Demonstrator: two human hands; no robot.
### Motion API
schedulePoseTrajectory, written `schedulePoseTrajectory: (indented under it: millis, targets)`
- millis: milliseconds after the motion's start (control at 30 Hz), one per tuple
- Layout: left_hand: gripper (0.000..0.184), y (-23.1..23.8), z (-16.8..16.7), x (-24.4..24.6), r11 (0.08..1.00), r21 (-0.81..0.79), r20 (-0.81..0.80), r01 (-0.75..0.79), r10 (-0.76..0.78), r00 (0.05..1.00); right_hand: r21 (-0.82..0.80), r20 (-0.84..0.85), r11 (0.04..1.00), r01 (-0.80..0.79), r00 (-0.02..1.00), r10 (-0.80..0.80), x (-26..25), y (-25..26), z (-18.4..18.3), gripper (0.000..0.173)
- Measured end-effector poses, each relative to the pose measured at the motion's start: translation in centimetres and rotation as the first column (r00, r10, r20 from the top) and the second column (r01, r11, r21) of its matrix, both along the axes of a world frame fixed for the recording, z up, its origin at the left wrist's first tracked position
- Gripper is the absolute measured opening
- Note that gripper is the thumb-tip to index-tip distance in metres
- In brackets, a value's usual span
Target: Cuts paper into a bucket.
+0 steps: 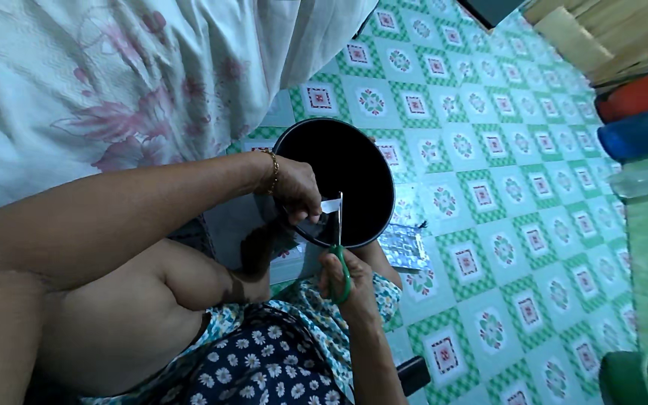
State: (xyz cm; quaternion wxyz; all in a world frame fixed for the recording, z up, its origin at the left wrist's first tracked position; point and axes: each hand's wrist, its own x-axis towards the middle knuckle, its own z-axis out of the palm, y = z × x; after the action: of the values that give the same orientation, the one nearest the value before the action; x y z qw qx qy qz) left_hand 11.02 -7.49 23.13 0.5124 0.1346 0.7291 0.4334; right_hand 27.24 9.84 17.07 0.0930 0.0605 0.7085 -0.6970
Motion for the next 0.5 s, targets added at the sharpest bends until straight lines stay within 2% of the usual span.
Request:
schedulePoseTrajectory:
  millis: [67, 200, 300, 400, 500]
  targets:
    - [0.029, -0.02, -0.10, -0.06, 1.000, 0.004, 0.000, -0.010, 0.010, 1.000, -0.006, 0.030, 1.000, -0.026, 0.999, 0.026, 0.31, 0.15, 0.00, 0.013]
    - [0.028, -0.02, -0.38, -0.10, 0.999, 0.031, -0.007, 0.015, -0.014, 1.000, 0.081, 0.086, 0.986, -0.146, 0.987, 0.139, 0.68, 0.25, 0.43, 0.024]
    - [0.027, 0.05, -0.27, 0.00, 1.000, 0.020, -0.011, 0.020, -0.020, 1.000, 0.058, 0.045, 0.996, -0.067, 0.997, 0.064, 0.25, -0.18, 0.39, 0.012]
    - [0.027, 0.03, -0.38, -0.02, 1.000, 0.026, -0.023, 0.008, -0.007, 1.000, -0.008, -0.013, 1.000, -0.003, 1.000, 0.003, 0.14, -0.11, -0.15, 0.012]
    - [0.028, 0.02, -0.51, -0.08, 0.999, 0.036, -0.009, -0.004, 0.004, 1.000, 0.047, 0.034, 0.997, -0.061, 0.998, 0.060, 0.46, 0.43, 0.11, 0.014]
